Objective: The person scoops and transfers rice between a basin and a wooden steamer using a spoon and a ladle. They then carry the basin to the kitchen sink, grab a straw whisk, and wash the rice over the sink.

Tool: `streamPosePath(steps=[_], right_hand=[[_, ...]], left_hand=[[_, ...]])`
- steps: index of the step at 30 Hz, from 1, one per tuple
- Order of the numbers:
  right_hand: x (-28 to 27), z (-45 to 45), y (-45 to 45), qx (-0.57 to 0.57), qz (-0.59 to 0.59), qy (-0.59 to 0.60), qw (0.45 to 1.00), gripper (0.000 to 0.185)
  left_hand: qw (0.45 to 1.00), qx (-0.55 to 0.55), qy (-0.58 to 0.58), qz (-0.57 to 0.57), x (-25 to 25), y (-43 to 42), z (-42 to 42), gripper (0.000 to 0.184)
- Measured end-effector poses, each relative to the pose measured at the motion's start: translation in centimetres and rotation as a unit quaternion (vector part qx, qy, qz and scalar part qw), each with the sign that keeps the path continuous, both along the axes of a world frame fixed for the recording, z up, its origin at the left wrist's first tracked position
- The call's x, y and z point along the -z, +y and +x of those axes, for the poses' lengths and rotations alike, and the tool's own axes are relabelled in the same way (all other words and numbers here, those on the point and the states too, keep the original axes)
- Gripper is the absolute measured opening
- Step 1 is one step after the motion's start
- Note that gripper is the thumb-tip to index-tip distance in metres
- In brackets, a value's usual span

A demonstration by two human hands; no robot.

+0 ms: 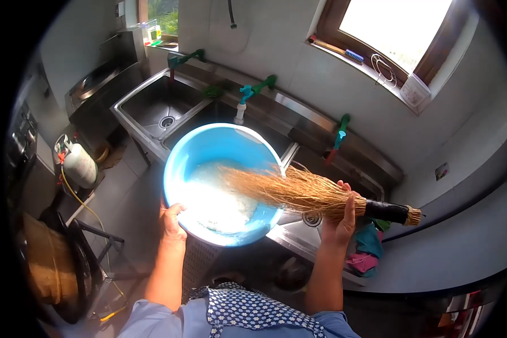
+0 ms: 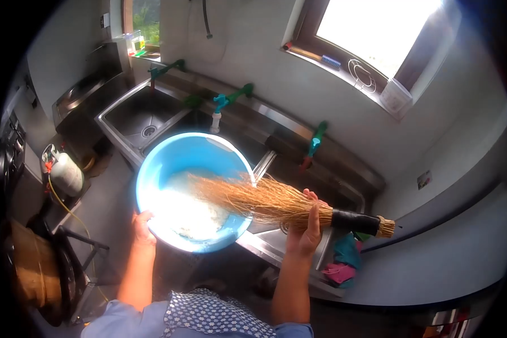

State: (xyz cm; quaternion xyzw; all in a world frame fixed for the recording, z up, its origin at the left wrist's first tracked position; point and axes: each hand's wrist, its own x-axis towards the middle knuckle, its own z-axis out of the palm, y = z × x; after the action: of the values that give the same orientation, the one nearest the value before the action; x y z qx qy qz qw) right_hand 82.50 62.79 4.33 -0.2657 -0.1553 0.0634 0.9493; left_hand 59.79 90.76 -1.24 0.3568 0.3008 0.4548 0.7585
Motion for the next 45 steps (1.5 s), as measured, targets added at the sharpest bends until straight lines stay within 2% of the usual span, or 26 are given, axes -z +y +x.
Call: streamPosePath(steps=[1, 2, 5, 8, 10, 12, 13, 14, 16, 19, 23, 24, 28, 30, 32, 33, 37, 39, 40, 42, 43, 44, 45], right_hand=[[-0.7, -0.4, 0.0, -0.009, -0.013, -0.008, 1.000, 0.031], [-0.6, -1.0, 0.1, -0.011, -0.010, -0.007, 1.000, 0.031], [1.0, -3.6, 0.2, -0.016, -0.123, -0.075, 0.989, 0.066], [4.3, -7.1, -0.9, -0.069, -0.173, 0.006, 0.983, 0.062], [5.4, -8.3, -1.8, -0.102, -0.172, 0.007, 0.980, 0.058], [5.1, -9.5, -2.0, -0.109, -0.157, -0.007, 0.981, 0.062], [5.9, -9.9, -2.3, -0.080, -0.238, -0.134, 0.959, 0.064], [6.0, -10.3, -2.5, -0.047, -0.313, -0.260, 0.912, 0.065], [6.2, -11.3, -2.6, -0.043, -0.356, -0.335, 0.871, 0.062], [4.5, -12.1, -0.8, -0.118, -0.313, -0.314, 0.889, 0.060], [3.2, -11.2, 2.4, -0.174, -0.247, -0.302, 0.904, 0.056], [2.7, -11.1, 3.4, -0.187, -0.186, -0.266, 0.927, 0.057], [3.8, -9.5, 5.7, -0.179, -0.236, -0.251, 0.922, 0.060], [2.9, -8.8, 7.1, -0.194, -0.175, -0.185, 0.947, 0.061], [2.1, -7.8, 8.1, -0.197, -0.219, -0.154, 0.943, 0.060], [2.5, -6.8, 8.9, -0.196, -0.269, -0.233, 0.914, 0.061], [1.3, -5.5, 10.7, -0.327, -0.322, -0.282, 0.842, 0.054], [0.0, -6.2, 10.7, -0.427, -0.285, -0.188, 0.837, 0.047], [-0.3, -5.7, 9.9, -0.492, -0.270, -0.127, 0.818, 0.043], [0.6, -5.0, 8.8, -0.524, -0.316, -0.094, 0.785, 0.051], [0.8, -5.0, 8.5, -0.543, -0.302, -0.047, 0.782, 0.050], [0.9, -5.1, 8.3, -0.558, -0.287, 0.000, 0.779, 0.050], [2.5, -4.5, 8.1, -0.605, -0.211, 0.021, 0.768, 0.051]], left_hand=[[1.000, -0.006, 0.000, -0.013, 0.4, 0.1, 0.0, 0.071], [1.000, -0.008, 0.002, -0.010, 0.0, 0.0, -0.1, 0.071], [1.000, -0.030, -0.006, -0.007, -1.2, -0.3, 0.3, 0.070], [0.999, -0.029, -0.009, 0.014, -1.6, -0.2, 0.0, 0.068], [0.998, -0.046, -0.007, 0.051, -1.6, 0.0, 0.1, 0.067], [0.996, -0.057, -0.014, 0.071, -0.9, 1.0, 0.2, 0.067], [0.994, -0.064, -0.022, 0.084, -0.6, 1.5, 0.2, 0.068], [0.994, -0.065, -0.024, 0.089, -0.8, 1.7, 0.1, 0.068], [0.993, -0.068, -0.038, 0.091, -1.4, 1.8, 0.1, 0.067], [0.990, -0.079, -0.029, 0.113, -3.5, 1.6, 0.5, 0.065], [0.985, -0.084, -0.042, 0.144, -2.7, 4.2, 0.5, 0.065], [0.985, -0.084, -0.052, 0.140, -3.1, 4.4, 0.3, 0.065], [0.988, -0.092, -0.030, 0.120, -2.8, 6.8, -1.1, 0.063], [0.988, -0.098, -0.019, 0.118, -2.1, 8.3, -0.9, 0.061], [0.990, -0.051, -0.040, 0.125, -2.1, 9.4, -1.3, 0.061], [0.989, -0.052, -0.041, 0.129, -2.2, 9.7, -1.3, 0.061], [0.991, -0.056, -0.043, 0.111, -2.4, 11.0, -0.9, 0.064], [0.992, -0.070, -0.020, 0.102, -2.5, 11.0, -1.2, 0.065], [0.993, -0.072, -0.019, 0.095, -2.6, 11.2, -1.0, 0.066], [0.993, -0.077, -0.017, 0.091, -2.6, 11.4, -1.1, 0.067], [0.993, -0.071, -0.019, 0.097, -2.5, 11.3, -1.1, 0.068], [0.992, -0.064, -0.022, 0.103, -2.4, 11.3, -1.1, 0.069], [0.992, -0.065, -0.014, 0.110, -2.4, 11.1, -1.1, 0.065]])
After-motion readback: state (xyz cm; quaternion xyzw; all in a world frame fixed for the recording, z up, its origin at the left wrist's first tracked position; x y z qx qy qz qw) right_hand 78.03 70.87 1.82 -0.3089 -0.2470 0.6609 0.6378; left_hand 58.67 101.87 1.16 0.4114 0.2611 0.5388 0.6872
